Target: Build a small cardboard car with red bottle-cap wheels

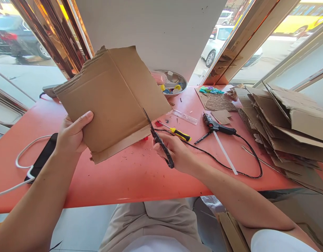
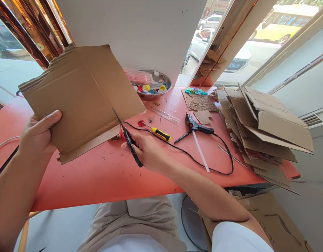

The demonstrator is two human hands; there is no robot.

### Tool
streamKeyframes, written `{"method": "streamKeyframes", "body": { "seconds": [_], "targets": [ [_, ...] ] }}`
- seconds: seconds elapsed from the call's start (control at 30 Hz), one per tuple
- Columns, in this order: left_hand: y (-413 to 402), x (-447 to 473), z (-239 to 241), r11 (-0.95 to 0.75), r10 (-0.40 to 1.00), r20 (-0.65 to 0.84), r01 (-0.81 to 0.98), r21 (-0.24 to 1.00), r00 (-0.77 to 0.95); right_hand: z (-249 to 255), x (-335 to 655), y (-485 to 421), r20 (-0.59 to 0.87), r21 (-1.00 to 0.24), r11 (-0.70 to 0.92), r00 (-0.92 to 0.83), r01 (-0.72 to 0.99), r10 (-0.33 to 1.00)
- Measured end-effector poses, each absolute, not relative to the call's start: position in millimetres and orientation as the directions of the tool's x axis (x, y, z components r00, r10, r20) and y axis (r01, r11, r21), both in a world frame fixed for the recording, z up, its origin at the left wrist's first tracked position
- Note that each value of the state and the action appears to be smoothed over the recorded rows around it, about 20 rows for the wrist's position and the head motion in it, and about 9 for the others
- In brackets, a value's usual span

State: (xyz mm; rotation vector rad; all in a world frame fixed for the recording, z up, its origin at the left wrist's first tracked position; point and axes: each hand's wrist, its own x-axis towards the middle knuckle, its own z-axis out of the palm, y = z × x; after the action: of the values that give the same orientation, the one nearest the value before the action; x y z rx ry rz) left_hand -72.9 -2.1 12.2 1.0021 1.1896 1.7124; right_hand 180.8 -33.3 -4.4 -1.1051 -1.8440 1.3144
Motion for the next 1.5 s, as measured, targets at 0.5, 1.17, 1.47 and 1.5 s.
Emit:
{"method": "streamKeyframes", "body": {
  "seconds": [0.5,1.17,1.47,1.5],
  "targets": [
    [-3.4,-76.1,9.8,-0.283,0.902,0.207,-0.156,0.946,-0.380,-4.7,183.8,-34.3,0.030,-0.944,0.179,-0.469,0.277,0.883],
    [-7.6,-63.4,11.9,-0.183,0.938,0.128,-0.148,0.972,-0.322,-0.1,186.1,-34.7,-0.118,-0.969,0.013,-0.505,0.249,0.855],
    [-8.6,-65.3,9.7,-0.188,0.943,0.125,-0.184,0.965,-0.310,-4.8,182.3,-36.0,-0.091,-0.984,-0.012,-0.440,0.180,0.894],
    [-8.6,-65.5,9.3,-0.191,0.943,0.127,-0.186,0.964,-0.307,-4.3,182.4,-35.9,-0.091,-0.983,-0.010,-0.436,0.185,0.895]
  ]
}}
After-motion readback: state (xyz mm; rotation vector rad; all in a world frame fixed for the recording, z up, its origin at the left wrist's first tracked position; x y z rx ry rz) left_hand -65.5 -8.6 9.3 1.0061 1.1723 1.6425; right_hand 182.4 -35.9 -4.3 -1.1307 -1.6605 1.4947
